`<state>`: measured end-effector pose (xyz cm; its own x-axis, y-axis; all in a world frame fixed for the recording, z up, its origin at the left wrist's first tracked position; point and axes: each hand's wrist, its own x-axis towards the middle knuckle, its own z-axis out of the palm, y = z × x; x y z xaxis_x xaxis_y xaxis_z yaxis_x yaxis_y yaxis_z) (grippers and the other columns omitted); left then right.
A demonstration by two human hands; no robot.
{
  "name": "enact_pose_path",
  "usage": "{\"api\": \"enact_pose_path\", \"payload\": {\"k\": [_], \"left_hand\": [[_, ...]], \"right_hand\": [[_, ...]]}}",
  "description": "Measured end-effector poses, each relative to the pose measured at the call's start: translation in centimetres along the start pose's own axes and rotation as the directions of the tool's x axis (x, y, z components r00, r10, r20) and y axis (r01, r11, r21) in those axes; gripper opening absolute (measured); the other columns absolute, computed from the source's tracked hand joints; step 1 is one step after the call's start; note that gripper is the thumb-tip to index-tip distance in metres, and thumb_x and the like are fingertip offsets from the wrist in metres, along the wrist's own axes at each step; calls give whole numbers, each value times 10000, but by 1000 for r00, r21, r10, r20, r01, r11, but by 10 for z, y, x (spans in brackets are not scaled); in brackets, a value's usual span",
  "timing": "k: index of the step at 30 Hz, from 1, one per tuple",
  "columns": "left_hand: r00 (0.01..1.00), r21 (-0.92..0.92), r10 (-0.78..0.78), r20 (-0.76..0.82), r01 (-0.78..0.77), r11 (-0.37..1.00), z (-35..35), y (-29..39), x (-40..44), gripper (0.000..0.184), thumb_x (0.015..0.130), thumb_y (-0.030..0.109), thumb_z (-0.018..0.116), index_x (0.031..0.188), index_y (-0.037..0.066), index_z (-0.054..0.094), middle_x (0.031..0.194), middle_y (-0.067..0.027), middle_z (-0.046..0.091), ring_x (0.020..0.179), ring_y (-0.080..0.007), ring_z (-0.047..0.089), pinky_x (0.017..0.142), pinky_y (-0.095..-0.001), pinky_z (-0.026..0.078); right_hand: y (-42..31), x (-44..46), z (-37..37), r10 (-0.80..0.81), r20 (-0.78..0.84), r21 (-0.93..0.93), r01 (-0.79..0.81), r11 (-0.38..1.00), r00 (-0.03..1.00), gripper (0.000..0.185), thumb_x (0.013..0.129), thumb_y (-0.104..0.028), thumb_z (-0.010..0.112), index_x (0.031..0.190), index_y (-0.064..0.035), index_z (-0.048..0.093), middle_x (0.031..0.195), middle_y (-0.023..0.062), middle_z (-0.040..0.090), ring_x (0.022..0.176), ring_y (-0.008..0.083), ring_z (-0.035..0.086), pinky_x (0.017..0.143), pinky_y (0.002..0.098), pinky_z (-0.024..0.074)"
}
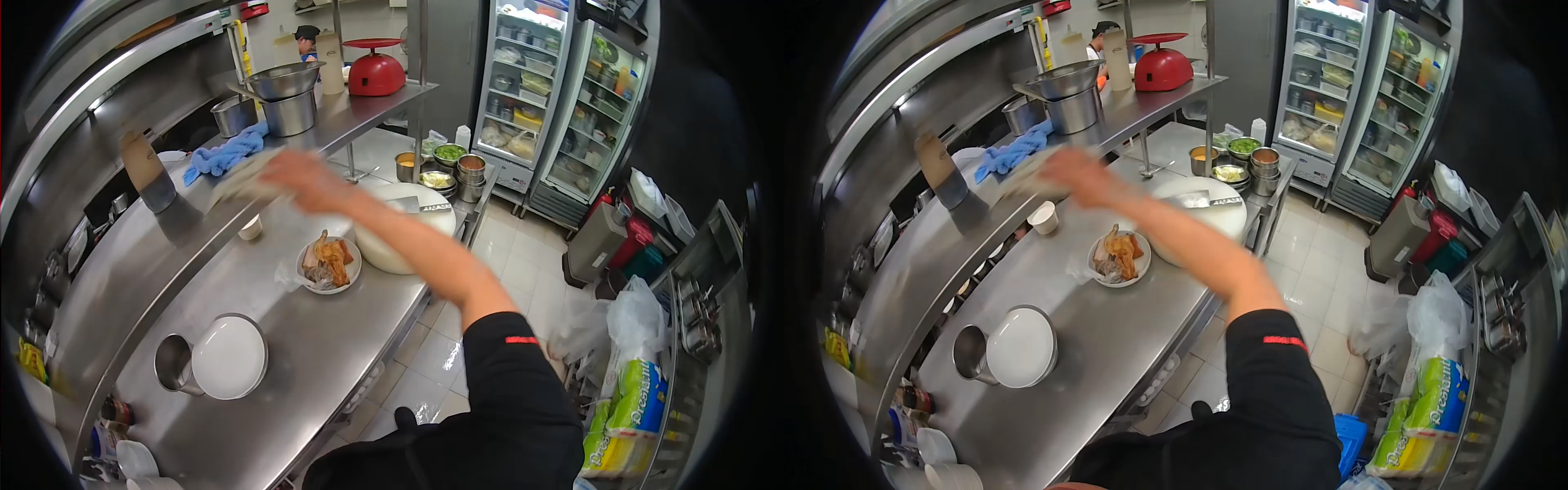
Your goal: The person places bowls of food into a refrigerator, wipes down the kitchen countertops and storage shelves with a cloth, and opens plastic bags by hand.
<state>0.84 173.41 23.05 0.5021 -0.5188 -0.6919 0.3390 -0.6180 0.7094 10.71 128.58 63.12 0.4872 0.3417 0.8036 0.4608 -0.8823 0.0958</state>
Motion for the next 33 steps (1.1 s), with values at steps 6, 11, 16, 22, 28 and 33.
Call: {"api": "enact_pose_path", "payload": {"k": [6, 11, 16, 22, 28, 33], "left_hand": [[997, -104, -79, 10, 79, 991, 33, 12, -5, 539, 873, 420, 527, 1224, 14, 473, 1072, -129, 581, 933, -221, 585, 784, -339, 475], [996, -206, -76, 37, 82, 975, 53, 25, -18, 548, 880, 430, 515, 1238, 19, 461, 1102, -126, 568, 962, -222, 574, 801, -340, 470], [986, -250, -3, 166, 45, 967, 71, 82, -5, 556, 888, 440, 503, 1253, 24, 448, 1133, -124, 554, 990, -224, 564, 818, -341, 464], [924, -197, 5, 383, 76, 977, 142, 182, 35, 566, 897, 452, 489, 1271, 30, 433, 1169, -121, 538, 1024, -225, 552, 839, -342, 458], [850, -155, -99, 517, 206, 966, 223, 223, 35, 576, 905, 464, 474, 1288, 37, 418, 1206, -118, 522, 1058, -227, 540, 859, -343, 451], [766, -132, -190, 613, 337, 932, 302, 252, 21, 585, 913, 474, 462, 1303, 42, 406, 1236, -115, 508, 1086, -228, 529, 877, -344, 445]], "right_hand": [[205, -114, -137, 602, 77, -588, -451, 671, 795, 568, 651, 36, 597, 1194, -128, 561, 1204, 114, 553, 1129, 288, 514, 967, 389, 413], [174, -209, -194, 917, -74, -706, -670, 229, 392, 255, 691, -113, 665, 940, -68, 637, 906, 165, 644, 840, 325, 638, 713, 416, 523], [-35, -394, -94, 947, 309, -281, -942, 182, 91, 570, 616, -301, 742, 1145, -141, 601, 1155, 134, 565, 1063, 309, 530, 905, 393, 434], [-257, -357, 6, 799, 575, 541, -814, -212, 174, 653, 597, -329, 793, 1126, -44, 539, 1026, 118, 582, 933, 238, 560, 823, 376, 460], [-274, -396, -22, 837, 417, 546, -834, 82, 356, 425, 605, -247, 734, 980, -81, 623, 910, 118, 637, 884, 247, 612, 749, 366, 473], [-258, -447, -63, 980, 182, 539, -825, -171, -84, 388, 642, -203, 654, 1001, -66, 605, 910, 113, 644, 848, 237, 617, 712, 360, 482]]}}
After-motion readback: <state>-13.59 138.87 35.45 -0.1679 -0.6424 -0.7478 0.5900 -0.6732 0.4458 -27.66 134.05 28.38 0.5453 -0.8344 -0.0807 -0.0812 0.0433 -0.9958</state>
